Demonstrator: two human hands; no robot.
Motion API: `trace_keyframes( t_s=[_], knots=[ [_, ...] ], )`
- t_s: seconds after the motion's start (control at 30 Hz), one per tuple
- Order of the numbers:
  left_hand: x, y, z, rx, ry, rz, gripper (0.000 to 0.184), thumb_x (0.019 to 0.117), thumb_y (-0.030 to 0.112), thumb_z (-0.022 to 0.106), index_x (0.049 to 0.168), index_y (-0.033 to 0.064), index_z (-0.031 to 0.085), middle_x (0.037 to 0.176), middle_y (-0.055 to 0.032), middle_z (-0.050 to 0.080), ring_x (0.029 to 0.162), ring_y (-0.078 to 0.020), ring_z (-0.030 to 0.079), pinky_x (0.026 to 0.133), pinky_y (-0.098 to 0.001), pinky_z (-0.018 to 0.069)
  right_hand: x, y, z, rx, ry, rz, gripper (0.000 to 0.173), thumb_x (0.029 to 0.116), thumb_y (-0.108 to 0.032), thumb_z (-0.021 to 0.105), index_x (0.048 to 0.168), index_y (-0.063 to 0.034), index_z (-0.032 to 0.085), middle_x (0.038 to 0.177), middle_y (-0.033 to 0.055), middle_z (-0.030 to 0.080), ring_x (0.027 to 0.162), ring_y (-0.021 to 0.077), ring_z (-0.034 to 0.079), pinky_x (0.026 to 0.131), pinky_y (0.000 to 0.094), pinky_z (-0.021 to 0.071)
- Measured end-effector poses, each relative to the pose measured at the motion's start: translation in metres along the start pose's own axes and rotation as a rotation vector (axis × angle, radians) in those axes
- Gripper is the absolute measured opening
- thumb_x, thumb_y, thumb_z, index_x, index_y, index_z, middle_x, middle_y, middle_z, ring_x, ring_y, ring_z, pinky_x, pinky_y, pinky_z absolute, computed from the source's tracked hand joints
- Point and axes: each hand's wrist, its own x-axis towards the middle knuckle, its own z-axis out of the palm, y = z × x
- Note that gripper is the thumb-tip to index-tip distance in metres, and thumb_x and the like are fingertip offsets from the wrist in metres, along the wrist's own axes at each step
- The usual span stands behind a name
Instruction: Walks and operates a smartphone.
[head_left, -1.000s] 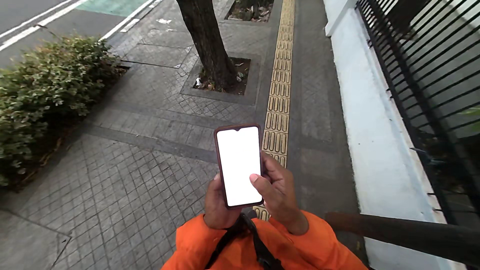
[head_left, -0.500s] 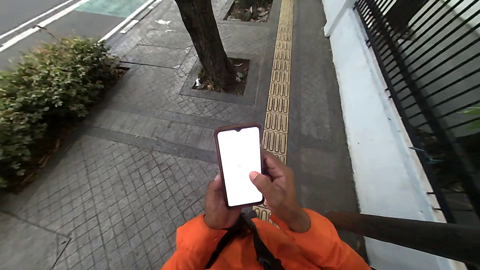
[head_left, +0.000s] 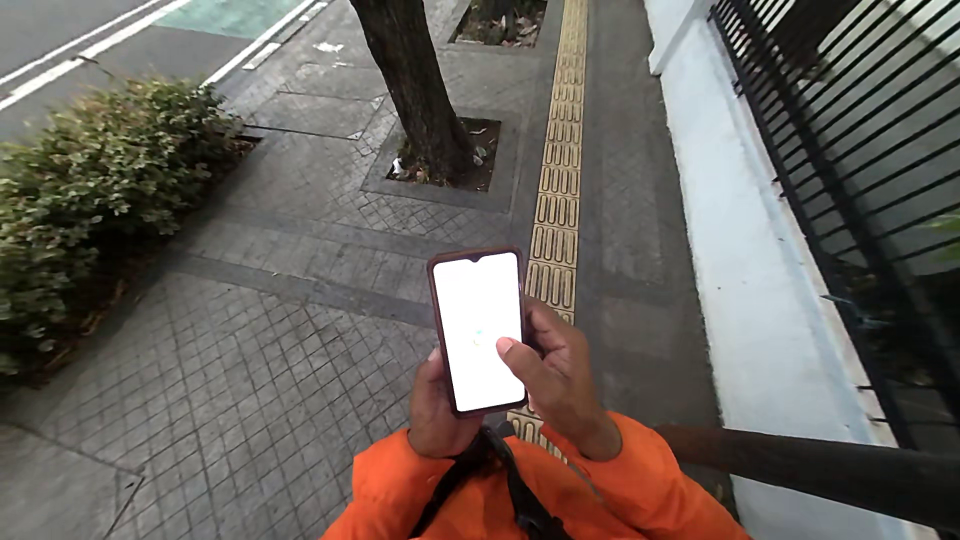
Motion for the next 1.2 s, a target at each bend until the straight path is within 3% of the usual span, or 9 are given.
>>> trace_keyframes(
  t_s=[0.5, 0.83, 0.93, 1.07, 1.2],
  knots=[
    [0.001, 0.000, -0.003, 0.047, -0.004, 0.030, 0.044, 0.1005, 0.042, 0.060, 0.127, 0.0081, 0.069, 0.119, -0.0140, 0.074, 0.112, -0.0239, 0.071, 0.099, -0.0451, 0.0571, 0.006, -0.001, 0.005, -0.031, 0.047, 0.040, 0.021, 0.0936, -0.012, 0.064, 0.111, -0.0009, 0.064, 0.085, 0.0029, 0.072, 0.074, 0.0090, 0.071, 0.065, 0.0252, 0.0614],
    [0.003, -0.001, 0.000, 0.102, 0.073, 0.002, 0.043, 0.0967, 0.047, 0.064, 0.122, 0.0130, 0.072, 0.115, -0.0091, 0.076, 0.108, -0.0198, 0.073, 0.095, -0.0420, 0.0598, 0.009, 0.002, 0.009, -0.089, 0.116, 0.062, 0.025, 0.0903, -0.012, 0.069, 0.113, -0.0024, 0.066, 0.088, -0.0013, 0.074, 0.077, 0.0058, 0.072, 0.069, 0.0237, 0.0629],
    [0.003, 0.001, 0.000, 0.100, 0.100, -0.024, 0.043, 0.0944, 0.049, 0.067, 0.120, 0.0145, 0.073, 0.113, -0.0076, 0.077, 0.106, -0.0182, 0.073, 0.094, -0.0397, 0.0599, 0.009, 0.005, 0.010, -0.034, 0.097, 0.034, 0.030, 0.0911, -0.009, 0.067, 0.119, 0.0010, 0.063, 0.093, -0.0004, 0.075, 0.082, 0.0078, 0.073, 0.073, 0.0253, 0.0642],
    [0.002, 0.002, -0.004, 0.084, 0.080, -0.032, 0.042, 0.0955, 0.049, 0.066, 0.119, 0.0155, 0.074, 0.114, -0.0074, 0.077, 0.108, -0.0185, 0.073, 0.095, -0.0401, 0.0596, 0.010, 0.009, 0.008, -0.011, 0.056, -0.013, 0.018, 0.0946, -0.007, 0.056, 0.111, -0.0016, 0.062, 0.090, -0.0025, 0.073, 0.080, 0.0060, 0.072, 0.072, 0.0240, 0.0627],
    [0.002, 0.001, -0.005, 0.106, 0.037, 0.002, 0.043, 0.0992, 0.048, 0.061, 0.124, 0.0152, 0.072, 0.117, -0.0077, 0.076, 0.109, -0.0181, 0.072, 0.096, -0.0402, 0.0592, 0.009, 0.010, 0.008, -0.009, 0.052, -0.010, 0.018, 0.0948, -0.008, 0.057, 0.111, -0.0018, 0.063, 0.089, -0.0010, 0.072, 0.078, 0.0069, 0.071, 0.070, 0.0256, 0.0622]
  ],
)
